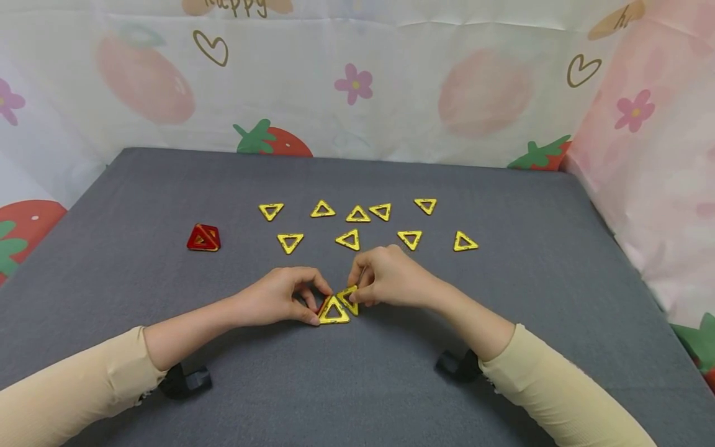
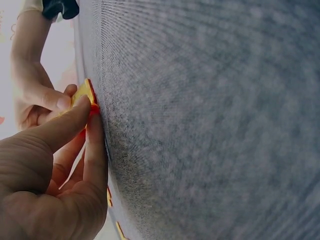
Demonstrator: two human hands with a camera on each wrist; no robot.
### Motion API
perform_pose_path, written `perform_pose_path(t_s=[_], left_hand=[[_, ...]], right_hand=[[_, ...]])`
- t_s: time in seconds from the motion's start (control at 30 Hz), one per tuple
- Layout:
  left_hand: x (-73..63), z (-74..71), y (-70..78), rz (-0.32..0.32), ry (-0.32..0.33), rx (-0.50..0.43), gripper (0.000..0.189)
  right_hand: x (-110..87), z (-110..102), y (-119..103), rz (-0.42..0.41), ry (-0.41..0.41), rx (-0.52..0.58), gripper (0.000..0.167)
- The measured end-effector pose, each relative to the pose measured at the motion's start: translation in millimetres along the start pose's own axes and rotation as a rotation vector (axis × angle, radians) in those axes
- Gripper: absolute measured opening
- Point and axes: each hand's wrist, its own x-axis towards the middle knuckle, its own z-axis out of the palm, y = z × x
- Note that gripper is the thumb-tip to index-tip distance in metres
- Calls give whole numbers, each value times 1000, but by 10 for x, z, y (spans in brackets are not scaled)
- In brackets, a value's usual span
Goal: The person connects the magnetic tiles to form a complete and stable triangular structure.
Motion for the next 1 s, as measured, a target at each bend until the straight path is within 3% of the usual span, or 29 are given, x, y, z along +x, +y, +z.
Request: perform_pose_path(t_s=[0.2, 0.5, 1.0], left_hand=[[-1, 0, 4, 14, -3, 4, 36], [-9, -1, 10, 12, 6, 10, 36], [3, 29, 32, 20, 49, 82, 36]], right_hand=[[2, 28, -10, -24, -16, -13, 13], [27, 69, -12, -71, -60, 2, 30], [38, 104, -43, -91, -46, -7, 28]])
